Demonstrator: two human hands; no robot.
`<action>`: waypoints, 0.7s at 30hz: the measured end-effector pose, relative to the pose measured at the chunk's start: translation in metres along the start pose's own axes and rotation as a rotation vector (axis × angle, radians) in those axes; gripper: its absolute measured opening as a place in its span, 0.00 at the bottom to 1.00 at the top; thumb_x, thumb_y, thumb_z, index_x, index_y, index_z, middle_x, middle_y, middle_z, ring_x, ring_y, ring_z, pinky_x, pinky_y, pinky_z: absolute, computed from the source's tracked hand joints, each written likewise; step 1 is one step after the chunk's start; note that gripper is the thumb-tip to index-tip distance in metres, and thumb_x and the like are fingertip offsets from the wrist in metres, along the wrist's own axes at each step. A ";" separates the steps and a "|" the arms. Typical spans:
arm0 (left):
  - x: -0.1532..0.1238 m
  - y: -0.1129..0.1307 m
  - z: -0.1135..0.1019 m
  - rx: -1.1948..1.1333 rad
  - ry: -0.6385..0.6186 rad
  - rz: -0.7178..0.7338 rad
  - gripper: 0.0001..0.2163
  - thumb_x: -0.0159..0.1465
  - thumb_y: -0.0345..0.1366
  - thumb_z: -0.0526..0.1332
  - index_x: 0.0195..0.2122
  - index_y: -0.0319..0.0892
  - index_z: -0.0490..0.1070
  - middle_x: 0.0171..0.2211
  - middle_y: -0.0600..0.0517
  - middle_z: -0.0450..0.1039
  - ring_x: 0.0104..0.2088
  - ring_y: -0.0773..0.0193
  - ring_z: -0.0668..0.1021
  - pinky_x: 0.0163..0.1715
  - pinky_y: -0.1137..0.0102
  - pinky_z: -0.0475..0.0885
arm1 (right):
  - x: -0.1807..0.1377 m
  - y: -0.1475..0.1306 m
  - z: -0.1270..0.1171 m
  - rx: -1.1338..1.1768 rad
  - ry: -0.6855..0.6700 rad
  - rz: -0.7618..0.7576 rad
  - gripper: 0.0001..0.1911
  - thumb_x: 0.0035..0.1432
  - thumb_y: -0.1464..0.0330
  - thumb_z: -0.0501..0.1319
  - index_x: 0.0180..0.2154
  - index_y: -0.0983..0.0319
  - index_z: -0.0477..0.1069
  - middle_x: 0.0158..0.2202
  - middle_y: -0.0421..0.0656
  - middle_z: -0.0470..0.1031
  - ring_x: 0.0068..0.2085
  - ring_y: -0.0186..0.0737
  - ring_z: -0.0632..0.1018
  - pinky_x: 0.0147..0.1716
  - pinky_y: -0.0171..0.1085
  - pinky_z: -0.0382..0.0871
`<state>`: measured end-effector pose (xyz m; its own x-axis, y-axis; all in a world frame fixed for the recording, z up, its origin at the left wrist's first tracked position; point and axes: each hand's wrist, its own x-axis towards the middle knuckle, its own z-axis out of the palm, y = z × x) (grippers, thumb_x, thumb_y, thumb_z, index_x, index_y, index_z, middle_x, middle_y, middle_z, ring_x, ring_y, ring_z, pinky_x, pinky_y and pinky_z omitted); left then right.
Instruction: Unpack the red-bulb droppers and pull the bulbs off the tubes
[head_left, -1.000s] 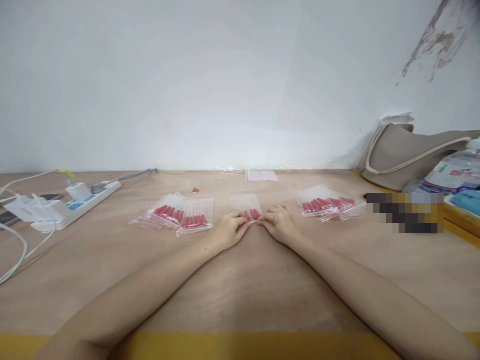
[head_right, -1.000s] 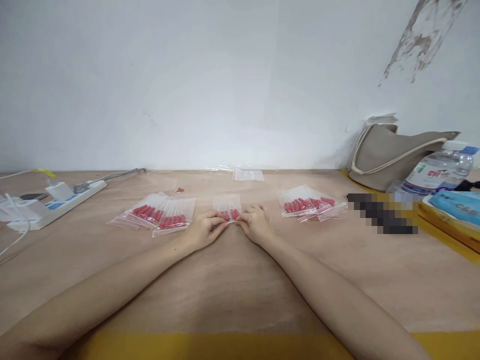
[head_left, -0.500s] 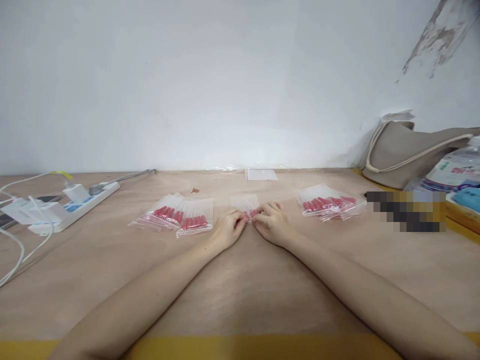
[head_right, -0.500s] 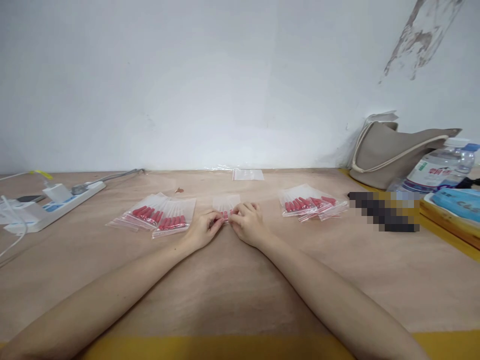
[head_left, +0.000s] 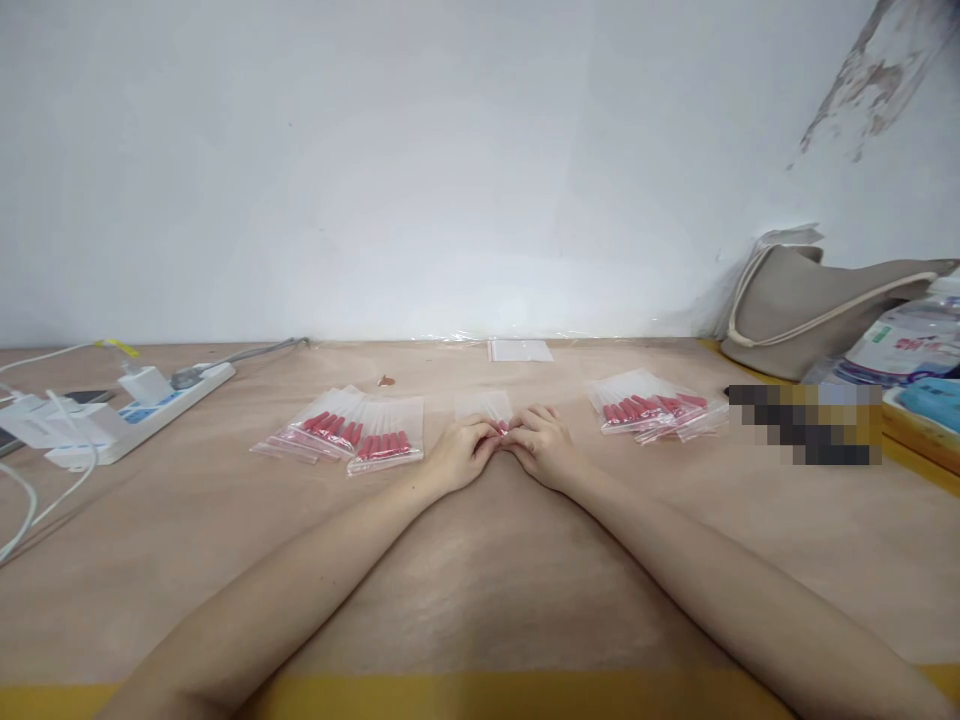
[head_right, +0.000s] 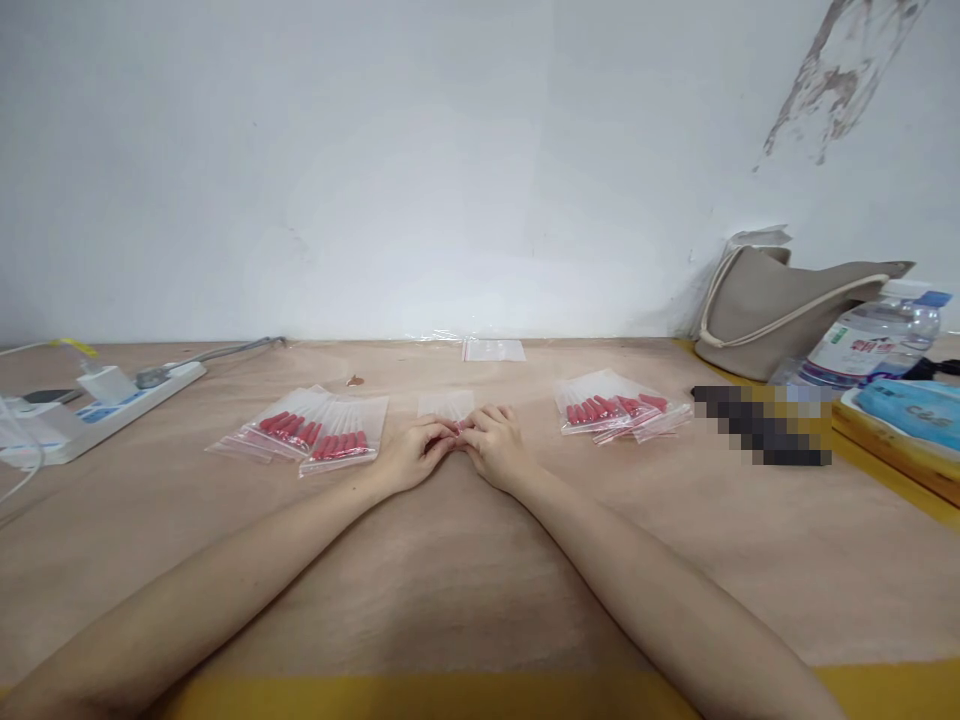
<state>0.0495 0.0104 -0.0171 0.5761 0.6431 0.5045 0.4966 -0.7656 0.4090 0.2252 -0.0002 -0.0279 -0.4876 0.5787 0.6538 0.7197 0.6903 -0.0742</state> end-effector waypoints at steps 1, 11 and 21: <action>0.000 0.000 0.000 0.001 -0.003 -0.021 0.09 0.62 0.30 0.51 0.30 0.41 0.70 0.37 0.50 0.71 0.38 0.65 0.73 0.41 0.68 0.69 | 0.001 -0.001 0.000 0.014 -0.008 0.009 0.09 0.57 0.68 0.54 0.31 0.59 0.73 0.34 0.44 0.72 0.39 0.38 0.67 0.39 0.39 0.55; -0.001 -0.002 0.002 0.082 0.151 -0.176 0.08 0.62 0.31 0.49 0.30 0.40 0.66 0.29 0.51 0.68 0.33 0.64 0.72 0.35 0.68 0.67 | 0.003 -0.015 0.001 0.055 -0.038 0.002 0.08 0.56 0.72 0.52 0.29 0.61 0.69 0.41 0.46 0.68 0.41 0.39 0.68 0.39 0.38 0.61; -0.007 -0.008 -0.014 0.120 0.268 -0.055 0.10 0.64 0.33 0.48 0.42 0.40 0.66 0.42 0.47 0.68 0.45 0.64 0.70 0.47 0.66 0.65 | -0.007 0.006 -0.022 0.520 -0.085 0.149 0.06 0.47 0.75 0.56 0.20 0.62 0.63 0.40 0.46 0.71 0.41 0.38 0.73 0.42 0.37 0.65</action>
<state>0.0324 0.0117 -0.0130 0.3626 0.6443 0.6734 0.6046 -0.7125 0.3561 0.2436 -0.0098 -0.0159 -0.4526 0.7049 0.5461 0.4553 0.7093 -0.5382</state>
